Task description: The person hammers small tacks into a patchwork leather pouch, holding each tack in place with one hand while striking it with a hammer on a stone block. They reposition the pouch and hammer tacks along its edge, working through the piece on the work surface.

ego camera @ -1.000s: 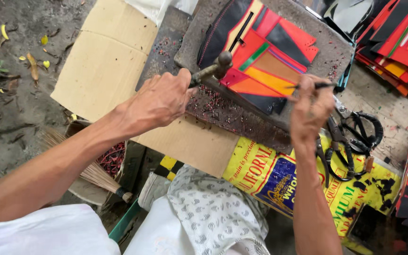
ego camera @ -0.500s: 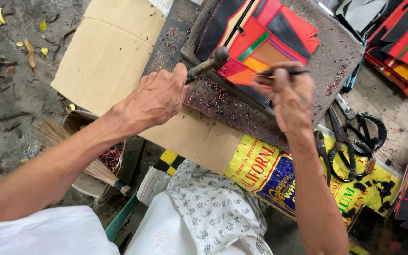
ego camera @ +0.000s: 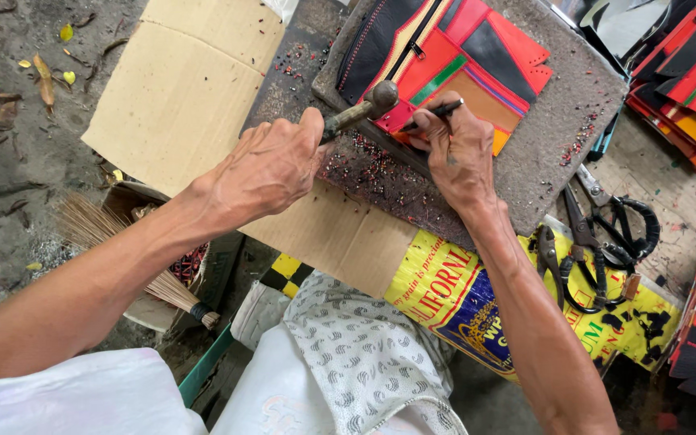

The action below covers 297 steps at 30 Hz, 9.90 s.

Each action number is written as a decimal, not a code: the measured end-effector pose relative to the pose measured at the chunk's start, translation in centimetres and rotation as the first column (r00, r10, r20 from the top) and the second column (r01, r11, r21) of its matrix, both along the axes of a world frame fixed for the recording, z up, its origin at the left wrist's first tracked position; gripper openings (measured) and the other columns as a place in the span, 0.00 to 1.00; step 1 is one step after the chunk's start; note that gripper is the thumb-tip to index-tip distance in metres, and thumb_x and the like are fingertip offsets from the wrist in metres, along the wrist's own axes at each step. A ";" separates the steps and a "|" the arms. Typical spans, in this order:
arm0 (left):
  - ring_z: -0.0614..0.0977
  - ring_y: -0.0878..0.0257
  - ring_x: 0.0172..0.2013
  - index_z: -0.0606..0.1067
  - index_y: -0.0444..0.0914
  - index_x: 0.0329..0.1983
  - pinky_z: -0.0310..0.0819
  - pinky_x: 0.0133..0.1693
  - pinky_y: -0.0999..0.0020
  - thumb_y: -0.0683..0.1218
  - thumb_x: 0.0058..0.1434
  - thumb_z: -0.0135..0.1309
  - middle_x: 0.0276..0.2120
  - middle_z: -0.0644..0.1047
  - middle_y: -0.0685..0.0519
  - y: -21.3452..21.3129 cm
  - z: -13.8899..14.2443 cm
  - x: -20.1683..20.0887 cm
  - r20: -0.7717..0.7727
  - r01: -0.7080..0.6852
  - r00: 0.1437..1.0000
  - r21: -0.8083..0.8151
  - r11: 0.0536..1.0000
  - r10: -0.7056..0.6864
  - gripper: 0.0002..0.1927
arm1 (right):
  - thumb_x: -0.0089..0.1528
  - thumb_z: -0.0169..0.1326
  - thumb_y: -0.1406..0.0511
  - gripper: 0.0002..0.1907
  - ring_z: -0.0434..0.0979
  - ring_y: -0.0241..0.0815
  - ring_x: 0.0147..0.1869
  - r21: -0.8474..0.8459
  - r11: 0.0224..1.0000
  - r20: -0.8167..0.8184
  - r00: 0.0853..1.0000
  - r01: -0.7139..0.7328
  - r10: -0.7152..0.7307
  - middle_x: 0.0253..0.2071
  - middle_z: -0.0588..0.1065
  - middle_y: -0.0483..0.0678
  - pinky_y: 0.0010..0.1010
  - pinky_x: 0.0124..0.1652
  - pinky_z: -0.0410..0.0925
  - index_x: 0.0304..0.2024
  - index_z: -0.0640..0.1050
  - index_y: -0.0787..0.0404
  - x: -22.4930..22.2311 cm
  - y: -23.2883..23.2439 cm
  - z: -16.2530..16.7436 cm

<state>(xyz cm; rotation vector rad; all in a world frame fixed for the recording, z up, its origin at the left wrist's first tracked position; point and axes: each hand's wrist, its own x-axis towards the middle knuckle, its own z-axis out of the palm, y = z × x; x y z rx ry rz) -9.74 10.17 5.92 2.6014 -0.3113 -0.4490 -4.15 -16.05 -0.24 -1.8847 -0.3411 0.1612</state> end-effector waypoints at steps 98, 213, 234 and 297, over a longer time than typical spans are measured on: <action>0.79 0.29 0.27 0.63 0.30 0.40 0.70 0.27 0.37 0.51 0.72 0.47 0.21 0.75 0.32 -1.7 1.5 -0.7 -0.078 -0.054 0.995 0.037 0.998 0.056 0.18 | 0.76 0.53 0.61 0.13 0.81 0.44 0.47 0.348 0.855 -0.152 0.923 0.384 -0.353 0.44 0.78 0.55 0.39 0.41 0.79 0.46 0.73 0.66 -7.7 -8.9 0.1; 0.76 0.44 0.19 0.68 0.32 0.41 0.66 0.25 0.53 0.47 0.72 0.59 0.20 0.71 0.39 -4.1 6.1 2.3 0.353 0.215 0.933 -0.396 0.893 -0.068 0.15 | 0.68 0.59 0.70 0.06 0.77 0.59 0.35 -0.329 0.944 0.411 0.902 0.010 0.133 0.33 0.75 0.58 0.42 0.36 0.70 0.41 0.74 0.66 -1.2 -2.2 0.4; 0.74 0.52 0.20 0.67 0.31 0.46 0.64 0.25 0.58 0.49 0.80 0.52 0.21 0.70 0.43 -4.4 9.2 0.7 0.453 0.249 0.890 -0.411 0.877 -0.041 0.15 | 0.69 0.59 0.69 0.06 0.80 0.58 0.38 -0.299 0.954 0.404 0.904 -0.015 0.141 0.34 0.76 0.59 0.40 0.38 0.71 0.41 0.75 0.65 -0.4 -2.6 -0.7; 0.75 0.31 0.23 0.66 0.29 0.35 0.66 0.27 0.41 0.52 0.73 0.48 0.18 0.72 0.31 -1.2 0.0 1.9 -0.018 -0.013 1.000 -0.182 0.983 0.009 0.20 | 0.73 0.52 0.72 0.07 0.74 0.31 0.39 -0.098 0.991 0.119 0.987 -0.093 0.104 0.33 0.74 0.45 0.25 0.43 0.71 0.40 0.76 0.69 0.0 -2.1 0.6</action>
